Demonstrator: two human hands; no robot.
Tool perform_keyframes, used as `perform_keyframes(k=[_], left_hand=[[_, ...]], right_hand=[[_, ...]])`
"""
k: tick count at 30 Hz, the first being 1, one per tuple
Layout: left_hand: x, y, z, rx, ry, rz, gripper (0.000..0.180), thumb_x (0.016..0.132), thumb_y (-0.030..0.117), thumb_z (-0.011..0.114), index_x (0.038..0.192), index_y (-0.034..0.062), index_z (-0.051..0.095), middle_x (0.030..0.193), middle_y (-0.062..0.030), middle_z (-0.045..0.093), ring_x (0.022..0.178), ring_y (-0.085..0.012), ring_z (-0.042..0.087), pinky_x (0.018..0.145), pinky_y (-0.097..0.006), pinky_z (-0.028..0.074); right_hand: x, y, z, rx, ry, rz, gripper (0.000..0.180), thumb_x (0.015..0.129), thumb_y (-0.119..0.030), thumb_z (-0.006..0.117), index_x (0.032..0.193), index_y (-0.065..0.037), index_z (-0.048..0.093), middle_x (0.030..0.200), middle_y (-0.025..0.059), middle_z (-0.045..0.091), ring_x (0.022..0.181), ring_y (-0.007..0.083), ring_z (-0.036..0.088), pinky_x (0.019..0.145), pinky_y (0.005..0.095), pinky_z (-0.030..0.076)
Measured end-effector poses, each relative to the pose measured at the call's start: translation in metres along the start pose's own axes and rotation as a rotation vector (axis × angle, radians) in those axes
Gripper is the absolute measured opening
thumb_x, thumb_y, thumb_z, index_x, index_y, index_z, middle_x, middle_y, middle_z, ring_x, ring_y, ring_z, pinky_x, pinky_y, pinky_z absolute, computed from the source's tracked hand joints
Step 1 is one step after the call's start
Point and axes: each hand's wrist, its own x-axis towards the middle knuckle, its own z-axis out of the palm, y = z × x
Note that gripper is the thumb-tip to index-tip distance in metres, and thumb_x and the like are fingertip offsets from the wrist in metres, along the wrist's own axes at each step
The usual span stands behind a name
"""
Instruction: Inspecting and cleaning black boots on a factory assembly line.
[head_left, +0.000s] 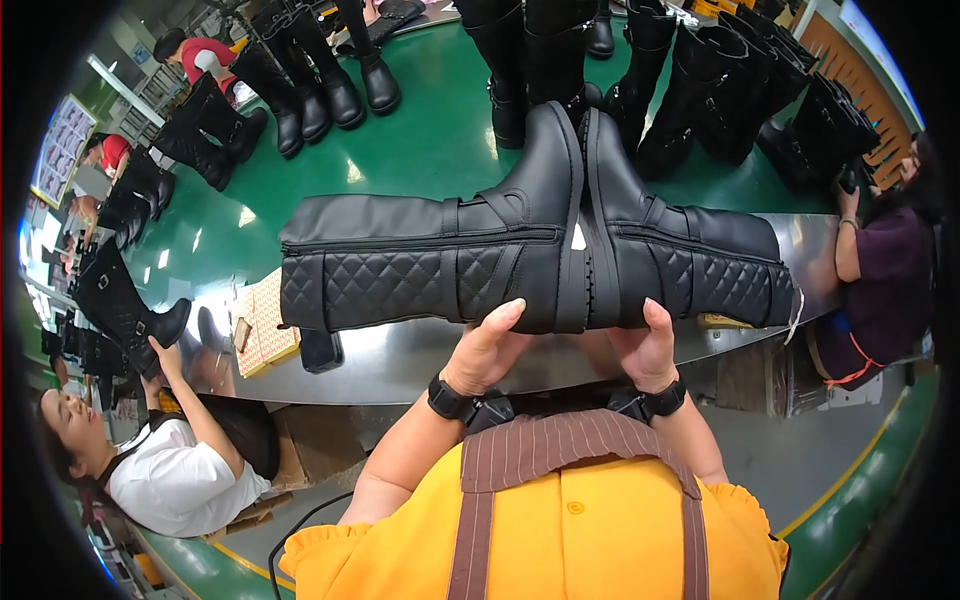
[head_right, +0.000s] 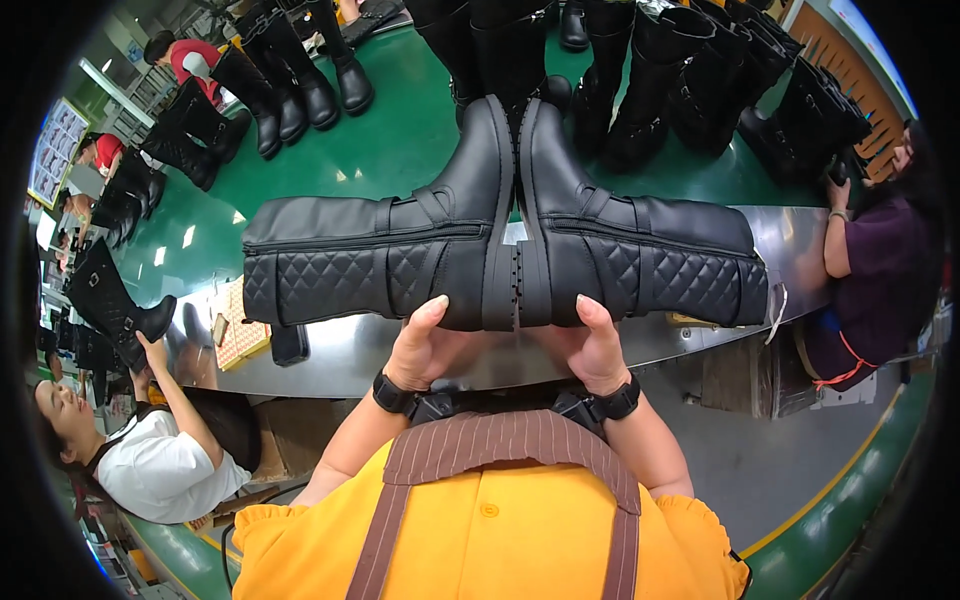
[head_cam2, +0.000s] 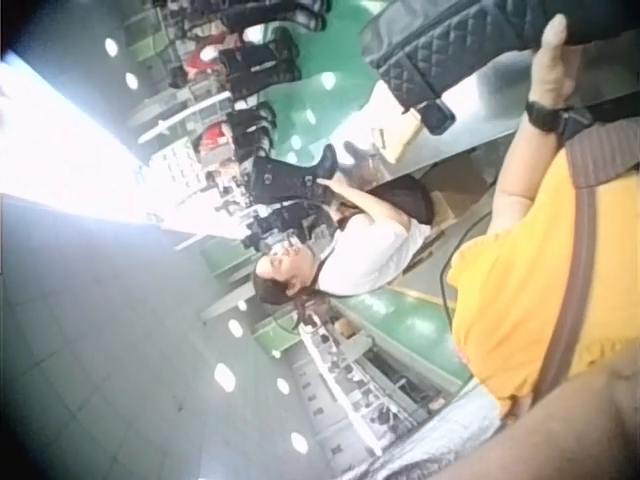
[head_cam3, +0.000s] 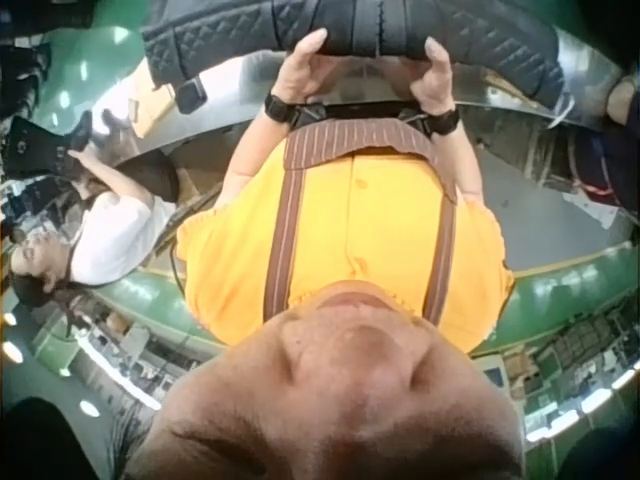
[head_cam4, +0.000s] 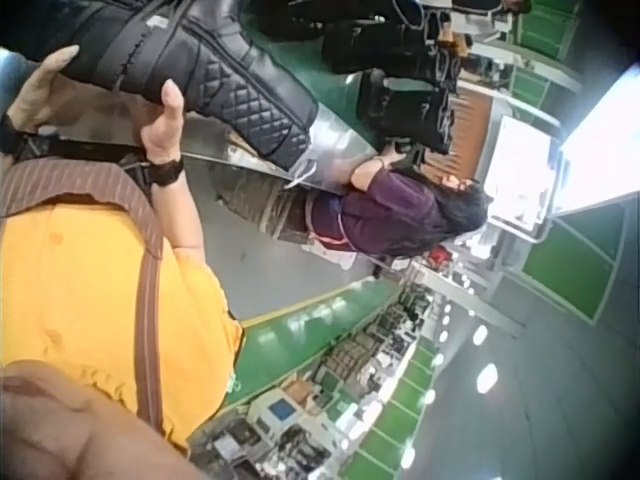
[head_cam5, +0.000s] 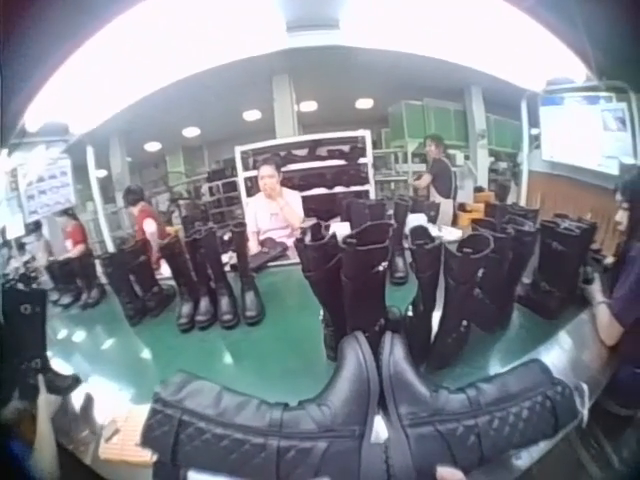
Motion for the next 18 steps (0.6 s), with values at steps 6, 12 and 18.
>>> perform_keyframes(k=[6, 12, 18], left_hand=[[-0.003, -0.006, -0.015, 0.093, 0.052, -0.021, 0.058, 0.088, 0.032, 0.054, 0.132, -0.0044, 0.045, 0.132, -0.0168, 0.052, 0.123, -0.0322, 0.048, 0.108, -0.049, 0.033], [0.007, -0.003, -0.020, 0.383, 0.100, 0.141, 0.037, 0.089, 0.008, 0.059, 0.124, -0.0009, 0.054, 0.125, -0.0078, 0.057, 0.112, -0.0171, 0.053, 0.100, -0.033, 0.042], [0.006, 0.000, 0.008, 0.751, 0.292, -0.047, 0.035, 0.091, 0.022, 0.063, 0.117, -0.0013, 0.061, 0.111, -0.0014, 0.065, 0.097, -0.0116, 0.058, 0.088, -0.027, 0.047]], right_hand=[[-0.003, 0.001, -0.011, -0.085, -0.084, 0.031, 0.050, 0.082, -0.024, 0.057, 0.124, 0.004, 0.054, 0.126, 0.0136, 0.057, 0.117, 0.0264, 0.054, 0.104, 0.0393, 0.039], [0.012, 0.003, -0.018, -0.622, 0.123, -0.301, 0.044, 0.078, -0.008, 0.069, 0.120, 0.000, 0.058, 0.116, 0.0066, 0.060, 0.105, 0.0179, 0.056, 0.096, 0.0332, 0.044], [0.013, 0.007, -0.019, -1.262, -0.009, -0.091, 0.053, 0.081, -0.009, 0.069, 0.130, -0.002, 0.050, 0.126, 0.0111, 0.054, 0.116, 0.0202, 0.051, 0.100, 0.0314, 0.039]])
